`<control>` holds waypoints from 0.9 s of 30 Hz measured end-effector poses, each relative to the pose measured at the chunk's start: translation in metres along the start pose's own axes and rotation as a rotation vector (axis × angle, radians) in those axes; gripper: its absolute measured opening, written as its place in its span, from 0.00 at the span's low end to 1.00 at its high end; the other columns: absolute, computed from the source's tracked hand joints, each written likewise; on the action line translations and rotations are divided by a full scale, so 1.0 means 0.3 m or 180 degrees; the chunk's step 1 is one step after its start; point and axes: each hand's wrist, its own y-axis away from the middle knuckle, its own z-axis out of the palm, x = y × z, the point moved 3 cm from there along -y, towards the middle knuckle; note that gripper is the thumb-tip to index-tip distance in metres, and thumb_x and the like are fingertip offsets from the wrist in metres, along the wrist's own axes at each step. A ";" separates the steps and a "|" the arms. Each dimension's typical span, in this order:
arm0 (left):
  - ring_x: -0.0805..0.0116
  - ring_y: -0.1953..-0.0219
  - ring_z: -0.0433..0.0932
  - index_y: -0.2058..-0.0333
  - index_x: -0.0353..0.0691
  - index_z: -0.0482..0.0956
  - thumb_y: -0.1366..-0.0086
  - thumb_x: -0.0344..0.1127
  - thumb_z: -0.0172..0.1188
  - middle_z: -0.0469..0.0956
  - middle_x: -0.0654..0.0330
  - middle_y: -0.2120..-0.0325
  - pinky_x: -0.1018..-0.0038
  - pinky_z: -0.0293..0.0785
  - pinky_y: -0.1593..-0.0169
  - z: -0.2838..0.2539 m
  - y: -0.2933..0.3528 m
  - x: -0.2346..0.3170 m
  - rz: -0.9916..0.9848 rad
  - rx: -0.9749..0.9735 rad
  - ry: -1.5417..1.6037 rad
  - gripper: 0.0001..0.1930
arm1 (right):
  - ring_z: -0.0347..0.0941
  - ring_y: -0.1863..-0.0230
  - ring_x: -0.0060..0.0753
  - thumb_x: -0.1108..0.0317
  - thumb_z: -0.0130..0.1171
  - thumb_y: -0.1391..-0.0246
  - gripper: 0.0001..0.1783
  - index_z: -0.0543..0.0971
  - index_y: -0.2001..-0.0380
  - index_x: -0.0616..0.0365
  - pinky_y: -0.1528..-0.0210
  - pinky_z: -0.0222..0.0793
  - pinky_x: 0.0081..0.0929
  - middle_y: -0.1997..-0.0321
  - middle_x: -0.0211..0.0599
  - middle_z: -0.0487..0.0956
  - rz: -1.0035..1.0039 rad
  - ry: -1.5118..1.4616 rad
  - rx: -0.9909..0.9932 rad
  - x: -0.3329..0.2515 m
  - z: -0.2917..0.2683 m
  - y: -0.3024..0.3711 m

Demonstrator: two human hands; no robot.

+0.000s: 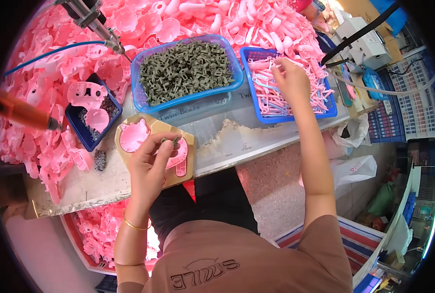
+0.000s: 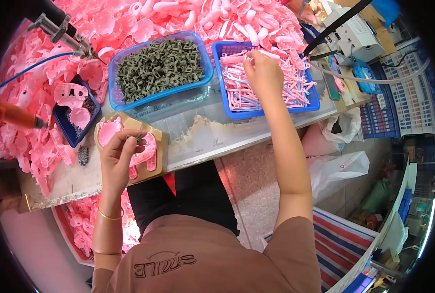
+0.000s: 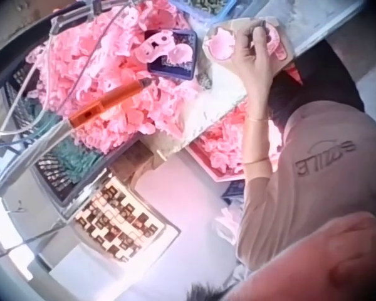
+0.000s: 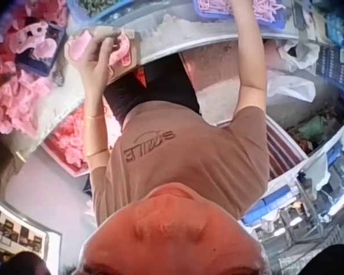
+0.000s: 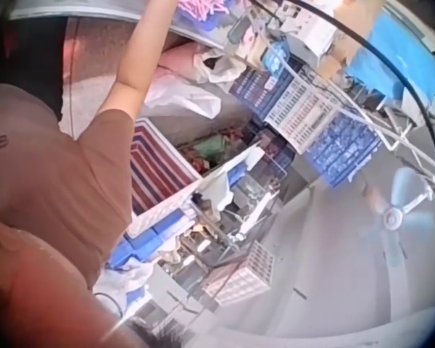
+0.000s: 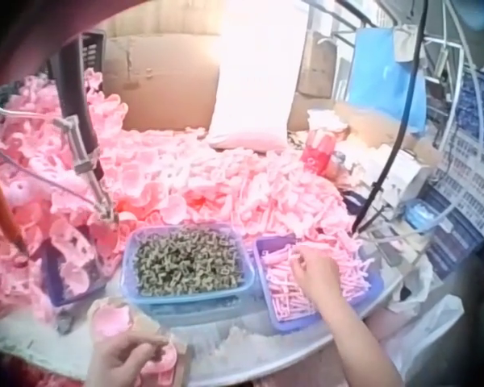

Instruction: Assembling plastic toy pigs by attaching small components using a pneumatic tool at a factory workbench.

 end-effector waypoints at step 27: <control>0.78 0.67 0.80 0.61 0.32 0.77 0.29 0.36 0.57 0.81 0.62 0.70 0.79 0.80 0.61 -0.076 0.031 -0.015 -0.0605 0.0237 0.0428 0.10 | 0.80 0.61 0.26 0.79 0.64 0.47 0.09 0.84 0.61 0.65 0.56 0.76 0.21 0.62 0.36 0.83 0.0274 -0.4459 -0.2658 -0.608 0.057 0.336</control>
